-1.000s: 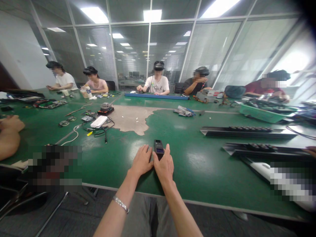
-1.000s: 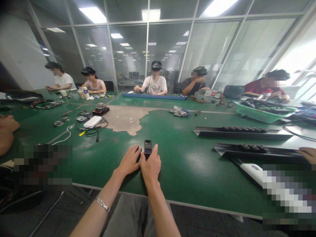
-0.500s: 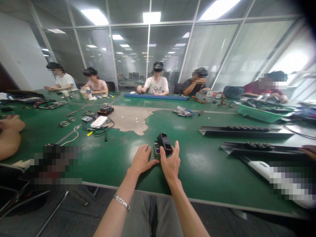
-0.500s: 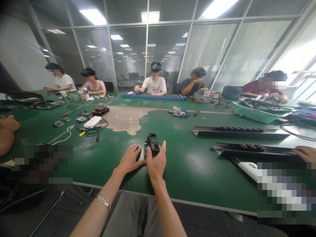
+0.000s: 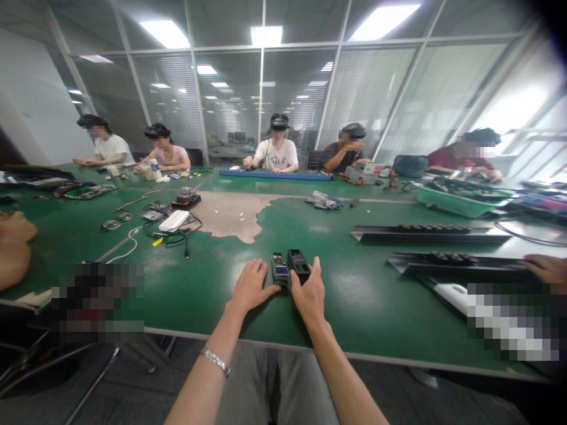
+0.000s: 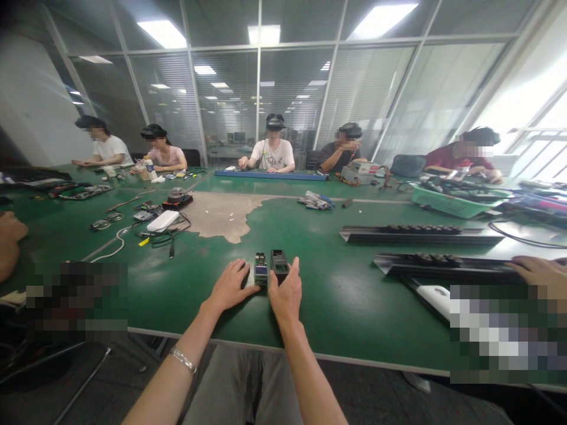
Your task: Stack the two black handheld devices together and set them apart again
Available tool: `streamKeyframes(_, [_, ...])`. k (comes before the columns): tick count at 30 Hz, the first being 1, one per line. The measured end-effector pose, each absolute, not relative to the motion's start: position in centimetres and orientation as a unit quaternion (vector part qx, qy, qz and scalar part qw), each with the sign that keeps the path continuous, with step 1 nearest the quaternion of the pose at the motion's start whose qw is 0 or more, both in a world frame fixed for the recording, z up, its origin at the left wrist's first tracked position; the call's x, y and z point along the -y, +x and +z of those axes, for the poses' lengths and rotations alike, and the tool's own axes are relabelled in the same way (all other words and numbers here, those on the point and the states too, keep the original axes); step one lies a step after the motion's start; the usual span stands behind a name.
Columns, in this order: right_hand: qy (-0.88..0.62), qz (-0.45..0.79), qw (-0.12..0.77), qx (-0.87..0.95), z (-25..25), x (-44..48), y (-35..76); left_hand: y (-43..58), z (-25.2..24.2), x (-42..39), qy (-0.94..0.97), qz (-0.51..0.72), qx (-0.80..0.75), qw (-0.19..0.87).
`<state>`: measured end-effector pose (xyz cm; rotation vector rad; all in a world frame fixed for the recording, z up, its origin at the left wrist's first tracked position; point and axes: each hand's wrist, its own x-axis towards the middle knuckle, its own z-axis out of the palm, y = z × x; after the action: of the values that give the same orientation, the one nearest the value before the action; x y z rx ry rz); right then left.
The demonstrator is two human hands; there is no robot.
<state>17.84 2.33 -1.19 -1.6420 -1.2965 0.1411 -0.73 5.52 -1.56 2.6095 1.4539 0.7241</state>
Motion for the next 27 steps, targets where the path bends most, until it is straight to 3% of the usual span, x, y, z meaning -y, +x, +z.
streamKeyframes(27, [-0.679, 0.028, 0.495, 0.541, -2.7, -2.4, 18.1, -0.8, -2.0, -5.8, 0.849, 0.23, -0.474, 0.031])
